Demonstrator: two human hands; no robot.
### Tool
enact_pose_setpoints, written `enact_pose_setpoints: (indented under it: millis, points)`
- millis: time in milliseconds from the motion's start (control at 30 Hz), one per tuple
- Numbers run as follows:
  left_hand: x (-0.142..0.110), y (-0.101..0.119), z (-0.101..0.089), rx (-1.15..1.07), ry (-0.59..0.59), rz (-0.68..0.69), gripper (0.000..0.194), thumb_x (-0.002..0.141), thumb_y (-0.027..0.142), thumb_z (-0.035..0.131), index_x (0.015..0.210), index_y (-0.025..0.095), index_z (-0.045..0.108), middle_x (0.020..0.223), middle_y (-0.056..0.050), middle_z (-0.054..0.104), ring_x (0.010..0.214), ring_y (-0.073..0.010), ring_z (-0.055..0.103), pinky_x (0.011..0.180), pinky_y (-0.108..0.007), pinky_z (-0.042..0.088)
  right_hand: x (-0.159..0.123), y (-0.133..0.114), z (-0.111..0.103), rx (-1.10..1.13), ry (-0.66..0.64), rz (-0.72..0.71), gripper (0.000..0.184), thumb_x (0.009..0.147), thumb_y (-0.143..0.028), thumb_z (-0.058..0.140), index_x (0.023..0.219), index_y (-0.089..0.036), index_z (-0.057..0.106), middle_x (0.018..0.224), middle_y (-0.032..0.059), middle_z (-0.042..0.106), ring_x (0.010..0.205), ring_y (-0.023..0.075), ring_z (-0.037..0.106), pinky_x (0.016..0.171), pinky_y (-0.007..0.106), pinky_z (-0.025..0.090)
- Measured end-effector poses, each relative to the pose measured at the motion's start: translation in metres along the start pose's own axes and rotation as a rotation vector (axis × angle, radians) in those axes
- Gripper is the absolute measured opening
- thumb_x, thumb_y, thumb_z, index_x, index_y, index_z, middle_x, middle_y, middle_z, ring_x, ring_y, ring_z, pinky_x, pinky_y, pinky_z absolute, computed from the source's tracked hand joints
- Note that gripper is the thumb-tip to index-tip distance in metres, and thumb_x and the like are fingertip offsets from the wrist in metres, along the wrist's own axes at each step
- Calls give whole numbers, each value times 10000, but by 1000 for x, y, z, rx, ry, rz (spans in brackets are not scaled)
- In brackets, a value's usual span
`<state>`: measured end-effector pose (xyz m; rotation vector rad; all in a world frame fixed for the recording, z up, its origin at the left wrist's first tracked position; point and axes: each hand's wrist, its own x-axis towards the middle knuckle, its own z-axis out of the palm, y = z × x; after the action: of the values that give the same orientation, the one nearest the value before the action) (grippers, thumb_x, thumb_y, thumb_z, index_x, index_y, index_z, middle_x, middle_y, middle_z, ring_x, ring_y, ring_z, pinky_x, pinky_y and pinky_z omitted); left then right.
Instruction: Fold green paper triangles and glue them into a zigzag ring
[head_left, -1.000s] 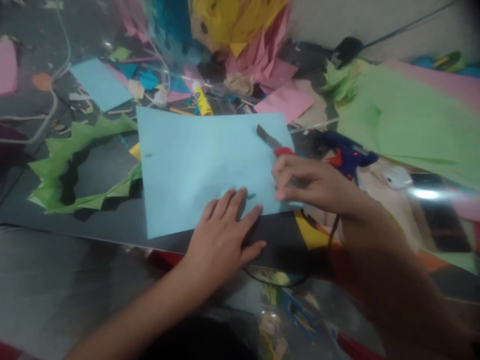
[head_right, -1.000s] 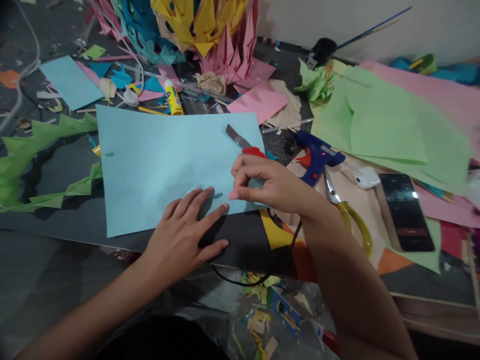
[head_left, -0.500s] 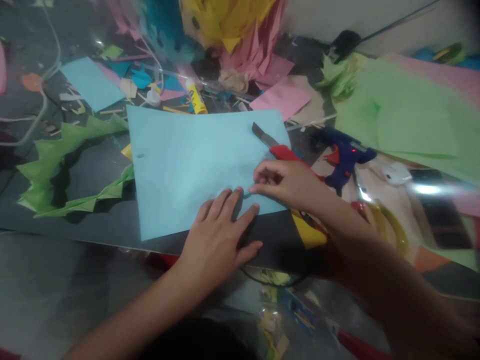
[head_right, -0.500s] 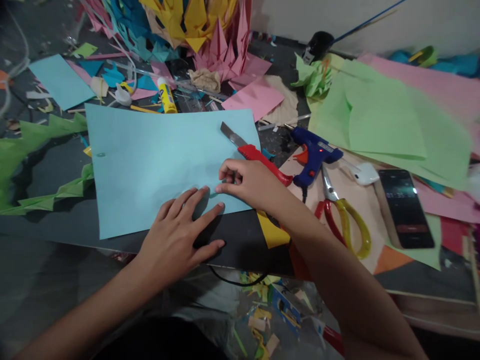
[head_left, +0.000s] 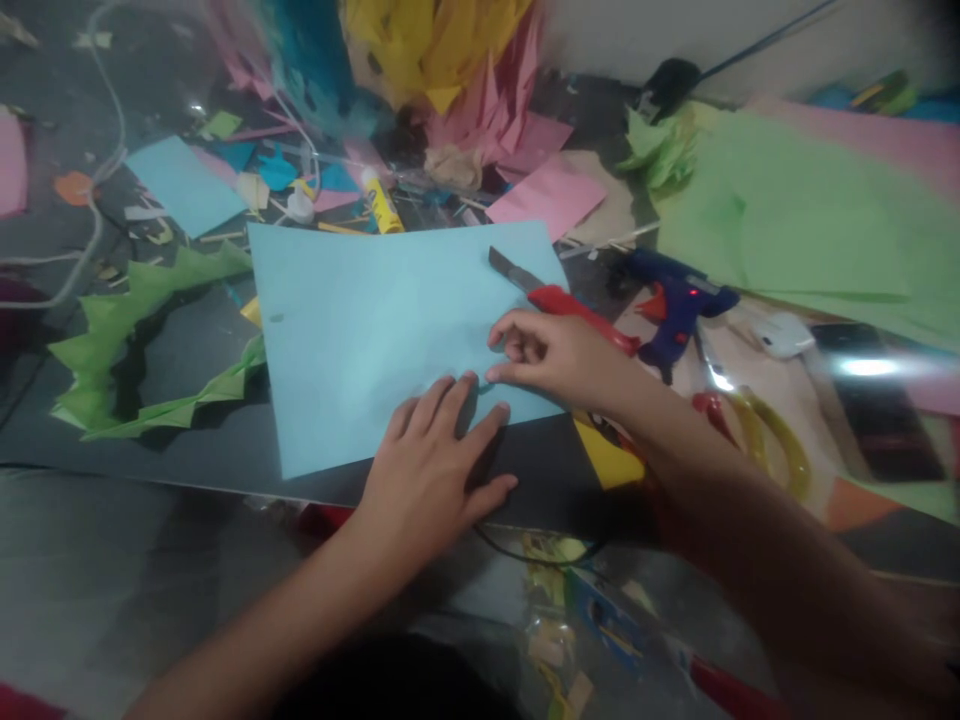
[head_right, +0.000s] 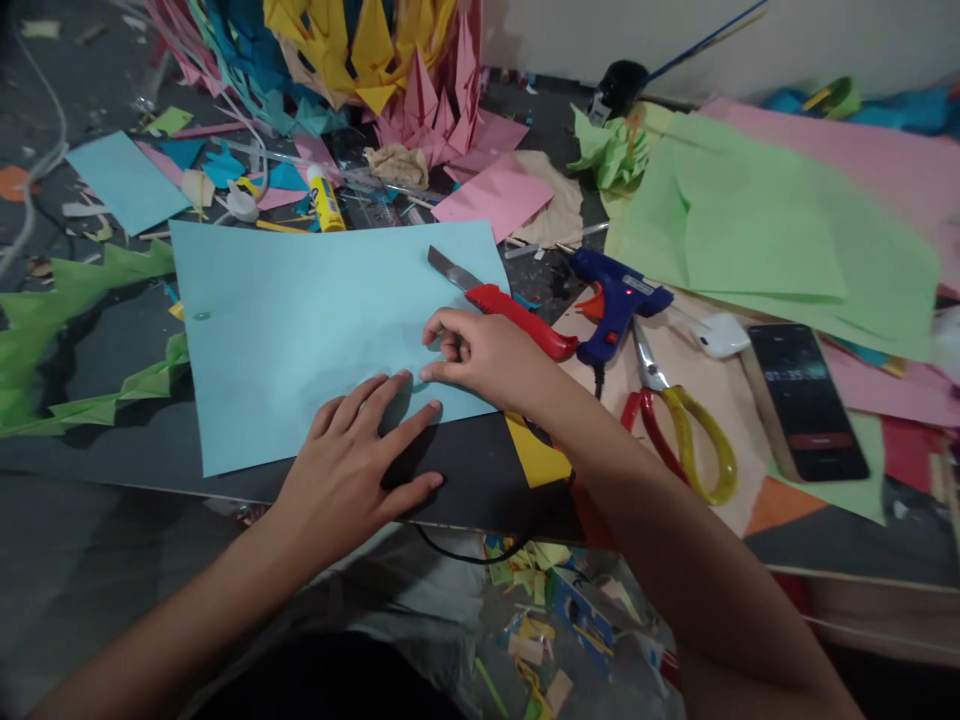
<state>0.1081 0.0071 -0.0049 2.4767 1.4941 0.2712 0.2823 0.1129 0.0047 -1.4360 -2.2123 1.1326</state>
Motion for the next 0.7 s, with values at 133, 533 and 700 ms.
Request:
enact_pose_setpoints:
  millis: [133,533,700]
  points:
    - [-1,1,0,1,3,4,521,855,518,475,1311,269,444,1402,-125,382,1294,-317,322,957,-470,371,1,3,4,-74,57,-20,327,661,-395,719,888,-212,570,640,-51,502,560,94,443,521,231,273]
    - [37,-20,-12,-8,62,35,231,923,215,416,1079,192,585,1022,-59,613,903,-201,541,774,-331,471,4,15,7,175,105,-57,261,819,-432,544,900,-184,537,629,-32,507,573,114,469,522,242,305]
    - [47,-26,-11,82,13,131,209,908,183,441,1039,199,603,973,-53,579,851,-184,530,718,-301,465,5,16,8,176,111,-58,273,824,-441,541,911,-182,542,608,-40,493,545,103,446,503,241,287]
